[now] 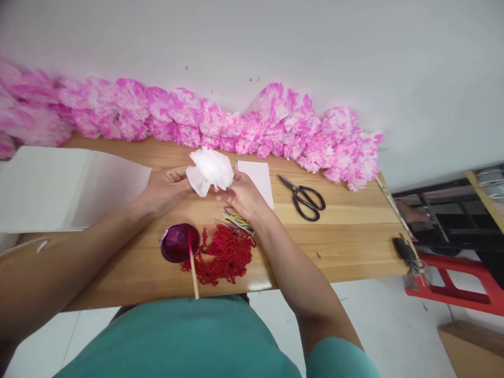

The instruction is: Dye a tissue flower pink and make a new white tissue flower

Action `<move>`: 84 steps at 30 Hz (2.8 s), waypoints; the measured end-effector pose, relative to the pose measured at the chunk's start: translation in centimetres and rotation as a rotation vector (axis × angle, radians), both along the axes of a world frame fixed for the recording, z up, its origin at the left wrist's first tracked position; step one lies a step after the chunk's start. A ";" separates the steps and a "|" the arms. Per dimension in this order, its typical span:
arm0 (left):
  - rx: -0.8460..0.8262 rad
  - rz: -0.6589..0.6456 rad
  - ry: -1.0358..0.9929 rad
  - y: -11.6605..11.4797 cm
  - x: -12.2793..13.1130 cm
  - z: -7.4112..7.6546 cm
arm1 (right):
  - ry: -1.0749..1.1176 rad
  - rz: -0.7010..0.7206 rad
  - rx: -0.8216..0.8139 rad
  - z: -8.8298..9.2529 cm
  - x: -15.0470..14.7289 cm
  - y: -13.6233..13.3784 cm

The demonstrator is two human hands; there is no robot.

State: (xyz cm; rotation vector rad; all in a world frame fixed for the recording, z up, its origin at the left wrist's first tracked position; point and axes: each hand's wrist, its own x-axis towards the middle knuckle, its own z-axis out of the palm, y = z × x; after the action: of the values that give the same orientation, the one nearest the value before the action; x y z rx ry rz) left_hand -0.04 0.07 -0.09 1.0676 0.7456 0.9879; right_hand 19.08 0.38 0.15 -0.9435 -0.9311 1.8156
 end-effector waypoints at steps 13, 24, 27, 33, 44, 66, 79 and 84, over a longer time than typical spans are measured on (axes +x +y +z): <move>-0.044 0.030 -0.003 0.5 -0.3 -0.9 | -0.221 -0.015 0.214 -0.7 -0.2 -0.4; -0.028 0.022 0.045 0.3 -0.4 -0.7 | -0.446 -0.099 0.429 1.2 -0.3 -0.5; -0.042 0.000 0.056 0.4 -0.5 -0.7 | -0.502 -0.101 0.503 1.5 -0.2 -0.6; -0.021 -0.027 0.074 0.2 -0.4 -0.1 | -0.612 -0.060 0.577 2.4 -0.1 -1.1; 0.029 -0.015 0.074 -0.1 -0.2 0.5 | -0.794 -0.059 0.758 3.2 0.1 -1.7; 0.095 -0.007 0.116 -0.1 -0.3 1.0 | -1.037 -0.062 0.988 3.2 0.1 -1.9; 0.088 0.135 0.133 0.3 -0.8 0.3 | -0.881 -0.333 1.165 4.5 0.5 -2.6; 0.118 0.196 0.158 0.3 -0.8 0.1 | -0.939 -0.292 1.293 4.3 0.4 -2.2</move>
State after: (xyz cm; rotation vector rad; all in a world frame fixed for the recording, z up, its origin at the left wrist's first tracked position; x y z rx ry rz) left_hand -0.87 0.39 0.03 1.2014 0.9444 1.1343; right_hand 19.49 -1.85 4.50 -0.9009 -1.9977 0.1729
